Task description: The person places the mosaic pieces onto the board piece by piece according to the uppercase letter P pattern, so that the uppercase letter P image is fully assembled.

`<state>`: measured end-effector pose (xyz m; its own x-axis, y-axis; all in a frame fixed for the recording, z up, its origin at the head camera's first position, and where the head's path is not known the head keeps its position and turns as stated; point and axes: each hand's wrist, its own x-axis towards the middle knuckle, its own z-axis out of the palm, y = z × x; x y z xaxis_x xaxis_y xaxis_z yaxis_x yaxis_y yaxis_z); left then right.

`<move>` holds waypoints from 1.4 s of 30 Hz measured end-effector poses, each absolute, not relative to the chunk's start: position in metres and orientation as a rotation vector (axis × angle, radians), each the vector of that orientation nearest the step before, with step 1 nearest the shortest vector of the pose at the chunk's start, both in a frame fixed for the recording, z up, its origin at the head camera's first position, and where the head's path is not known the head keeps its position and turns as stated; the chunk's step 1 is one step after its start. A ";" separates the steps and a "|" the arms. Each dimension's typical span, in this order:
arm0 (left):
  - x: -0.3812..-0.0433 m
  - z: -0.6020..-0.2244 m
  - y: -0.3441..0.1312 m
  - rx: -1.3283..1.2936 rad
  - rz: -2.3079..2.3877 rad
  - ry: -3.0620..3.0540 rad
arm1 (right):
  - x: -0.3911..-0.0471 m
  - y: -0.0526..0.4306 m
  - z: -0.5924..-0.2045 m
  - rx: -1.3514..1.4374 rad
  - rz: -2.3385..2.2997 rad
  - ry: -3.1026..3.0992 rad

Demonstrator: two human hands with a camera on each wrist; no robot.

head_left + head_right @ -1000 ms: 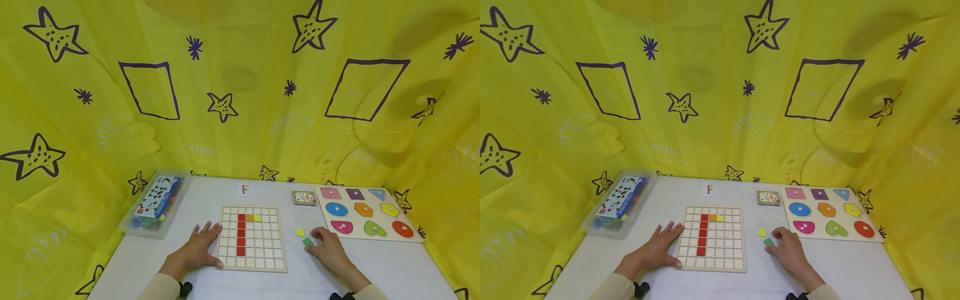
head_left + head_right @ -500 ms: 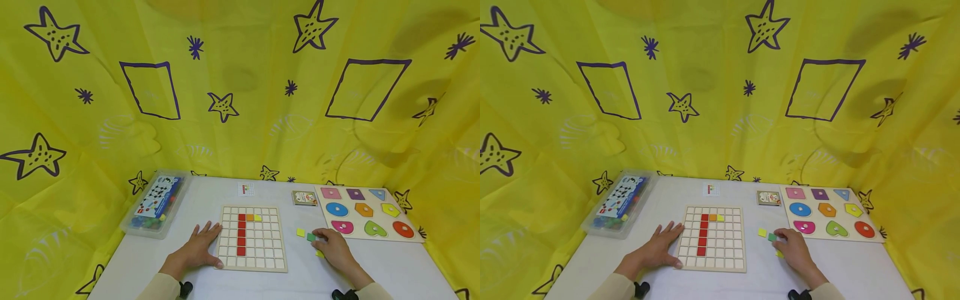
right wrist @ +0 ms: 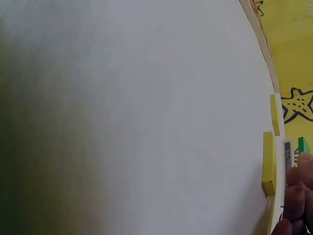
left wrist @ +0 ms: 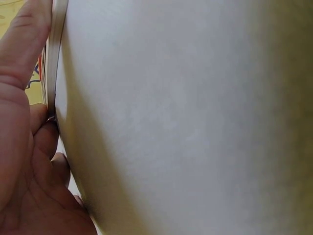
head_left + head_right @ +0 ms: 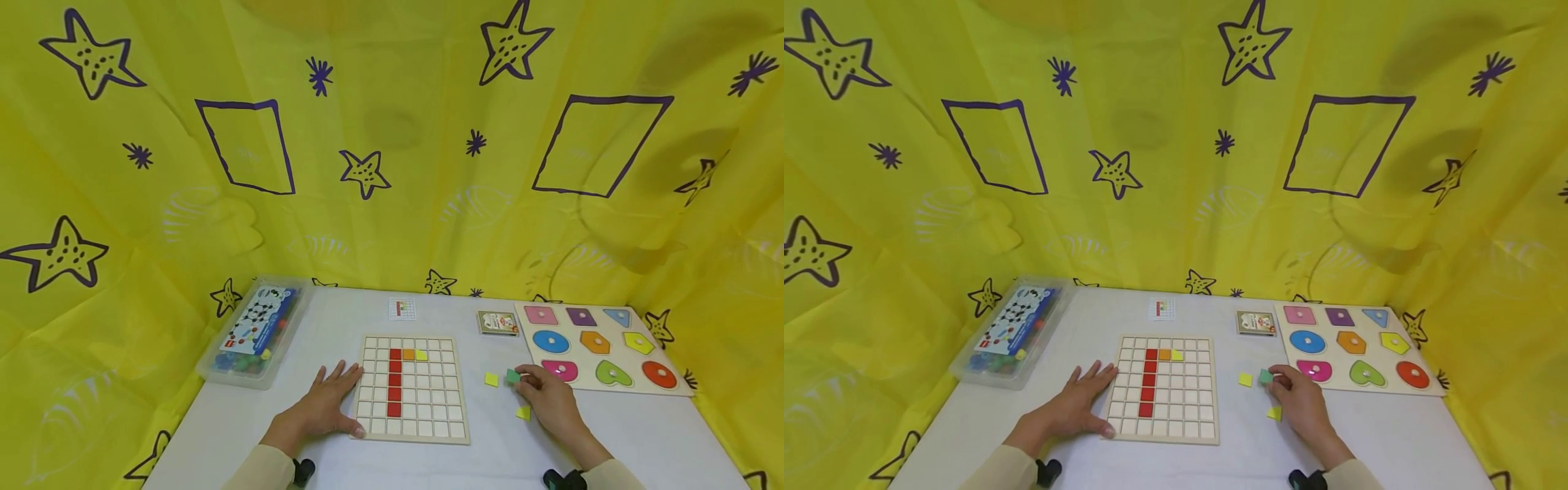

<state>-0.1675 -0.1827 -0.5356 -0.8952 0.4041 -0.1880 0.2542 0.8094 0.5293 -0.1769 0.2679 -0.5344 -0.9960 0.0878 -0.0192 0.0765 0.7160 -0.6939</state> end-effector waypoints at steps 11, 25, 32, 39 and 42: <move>-0.168 -0.536 -0.183 0.493 0.747 2.703 | -0.183 0.256 -0.530 -0.218 1.379 -2.724; -0.167 -0.534 -0.183 0.491 0.759 2.697 | -0.195 0.226 -0.526 -0.186 1.562 -2.575; -0.167 -0.534 -0.183 0.498 0.746 2.700 | -0.201 0.207 -0.529 -0.151 1.634 -2.507; -0.167 -0.535 -0.183 0.499 0.750 2.699 | -0.202 0.188 -0.527 -0.104 1.674 -2.496; -0.167 -0.536 -0.183 0.502 0.748 2.702 | -0.202 0.180 -0.524 -0.096 1.700 -2.500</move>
